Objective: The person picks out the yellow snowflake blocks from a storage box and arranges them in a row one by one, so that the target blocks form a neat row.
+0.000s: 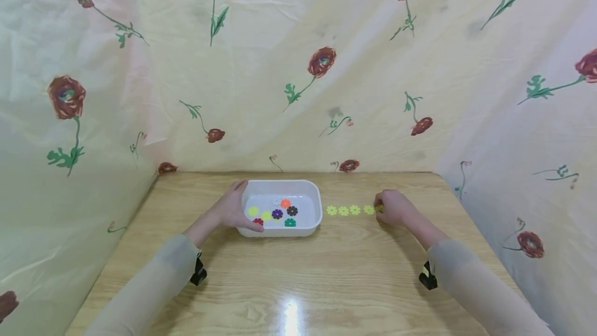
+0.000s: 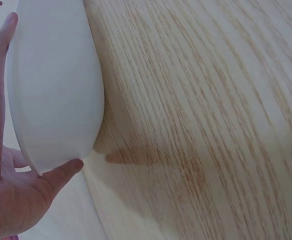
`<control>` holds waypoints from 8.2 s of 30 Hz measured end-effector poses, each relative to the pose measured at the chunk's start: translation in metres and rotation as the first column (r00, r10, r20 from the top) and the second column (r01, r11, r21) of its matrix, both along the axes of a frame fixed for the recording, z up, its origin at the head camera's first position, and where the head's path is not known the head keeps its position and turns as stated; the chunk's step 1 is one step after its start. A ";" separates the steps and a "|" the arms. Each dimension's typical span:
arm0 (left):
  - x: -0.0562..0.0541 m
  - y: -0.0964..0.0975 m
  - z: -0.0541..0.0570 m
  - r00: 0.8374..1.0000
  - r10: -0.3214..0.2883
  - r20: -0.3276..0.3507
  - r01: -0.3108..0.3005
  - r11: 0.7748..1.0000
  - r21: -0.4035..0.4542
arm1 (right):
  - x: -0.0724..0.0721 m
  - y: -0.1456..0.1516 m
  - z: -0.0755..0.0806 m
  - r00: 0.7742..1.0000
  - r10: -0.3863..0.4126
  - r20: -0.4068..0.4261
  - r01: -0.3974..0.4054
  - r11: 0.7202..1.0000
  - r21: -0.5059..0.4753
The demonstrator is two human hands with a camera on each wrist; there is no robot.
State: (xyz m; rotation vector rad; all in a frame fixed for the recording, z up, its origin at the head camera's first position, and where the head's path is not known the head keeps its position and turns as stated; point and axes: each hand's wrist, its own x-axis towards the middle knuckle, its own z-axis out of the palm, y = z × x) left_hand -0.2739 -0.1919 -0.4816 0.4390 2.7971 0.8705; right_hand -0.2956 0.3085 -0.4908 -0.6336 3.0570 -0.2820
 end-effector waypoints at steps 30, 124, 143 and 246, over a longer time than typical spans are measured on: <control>-0.006 -0.003 0.000 1.000 -0.012 -0.003 0.012 1.000 0.000 | -0.046 -0.091 0.074 0.989 0.108 -0.098 -0.111 0.993 -0.027; -0.005 -0.004 -0.002 0.994 -0.083 -0.078 0.085 0.996 0.023 | -0.009 -0.311 0.016 0.890 0.412 0.194 -0.428 0.902 0.047; -0.004 -0.003 0.000 0.997 -0.064 -0.050 0.065 0.998 0.010 | -0.017 -0.305 0.028 0.892 0.441 0.101 -0.447 0.893 0.051; -0.004 -0.003 -0.001 1.000 -0.024 -0.020 0.024 1.000 -0.001 | -0.031 -0.025 0.039 0.998 0.059 0.008 -0.059 0.998 -0.016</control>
